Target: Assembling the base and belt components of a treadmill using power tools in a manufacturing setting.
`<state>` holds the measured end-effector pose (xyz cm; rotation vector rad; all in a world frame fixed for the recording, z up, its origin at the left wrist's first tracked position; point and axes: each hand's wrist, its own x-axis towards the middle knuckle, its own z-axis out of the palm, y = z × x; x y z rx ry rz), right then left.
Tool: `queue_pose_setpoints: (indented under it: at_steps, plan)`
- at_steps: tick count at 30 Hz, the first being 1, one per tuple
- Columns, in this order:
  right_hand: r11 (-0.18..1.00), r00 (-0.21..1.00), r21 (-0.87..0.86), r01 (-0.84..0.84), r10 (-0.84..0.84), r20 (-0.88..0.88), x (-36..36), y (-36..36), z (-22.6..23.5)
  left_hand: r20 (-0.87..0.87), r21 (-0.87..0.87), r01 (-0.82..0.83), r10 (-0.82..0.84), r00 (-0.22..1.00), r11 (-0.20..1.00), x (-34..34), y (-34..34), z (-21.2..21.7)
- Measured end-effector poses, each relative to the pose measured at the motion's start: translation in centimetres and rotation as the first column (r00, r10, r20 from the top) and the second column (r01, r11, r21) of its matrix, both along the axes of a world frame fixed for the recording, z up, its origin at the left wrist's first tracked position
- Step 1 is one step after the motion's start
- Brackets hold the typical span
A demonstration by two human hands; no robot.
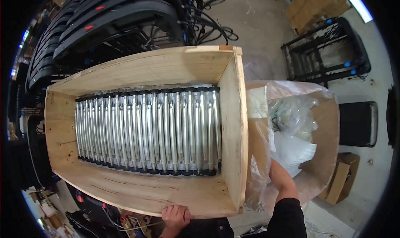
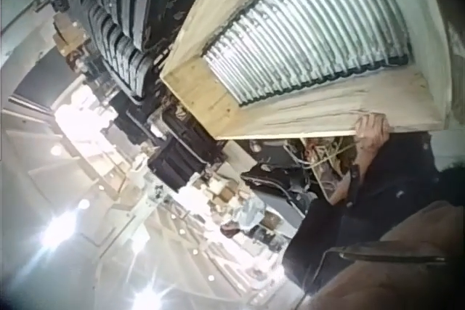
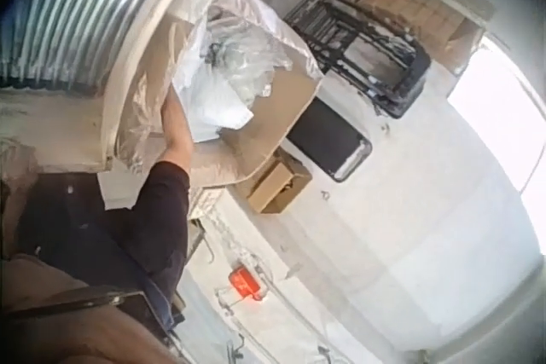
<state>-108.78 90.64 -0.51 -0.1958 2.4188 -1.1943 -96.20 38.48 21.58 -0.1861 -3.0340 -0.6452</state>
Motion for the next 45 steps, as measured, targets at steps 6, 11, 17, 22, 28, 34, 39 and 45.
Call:
queue_pose_setpoints:
  at_steps: [6,11,17,22,28,34,39,45]
  plan:
    - [0.912,0.989,0.400,0.090,-0.128,0.069,-8.0,-11.5,19.9,-0.105,0.076,0.013,-0.005,0.995,0.997,0.6,-0.6,0.2]
    - [0.746,0.790,-0.378,0.548,-0.610,-0.057,-4.1,-25.6,32.8,-0.154,0.185,-0.003,0.032,0.988,0.983,0.3,-0.9,-0.5]
    - [0.937,0.986,0.332,-0.106,0.055,0.160,-1.1,-35.9,7.7,-0.082,0.132,0.001,0.010,0.997,0.991,1.1,-2.6,0.9]
    - [0.913,0.853,0.409,0.016,-0.226,0.471,3.5,-30.4,-11.8,0.033,0.386,0.042,-0.059,0.998,0.922,2.1,-2.8,-1.2]
    - [0.854,0.676,0.513,0.090,-0.431,0.598,-1.4,-24.6,-19.5,-0.258,0.466,-0.098,0.242,0.935,0.879,1.3,-2.4,1.3]
    - [0.817,0.626,-0.039,0.576,-0.410,0.664,0.7,-31.9,-1.3,-0.097,0.448,-0.104,0.164,0.982,0.888,2.6,-2.4,0.4]
    - [0.735,0.533,-0.293,0.612,-0.109,0.839,-1.0,-38.5,16.6,0.124,0.698,-0.405,0.457,0.881,0.591,4.7,-6.2,6.3]
    - [0.892,0.777,-0.452,0.019,0.272,0.568,9.0,-47.4,35.2,-0.236,0.416,-0.335,0.456,0.858,0.846,10.8,-15.9,13.2]
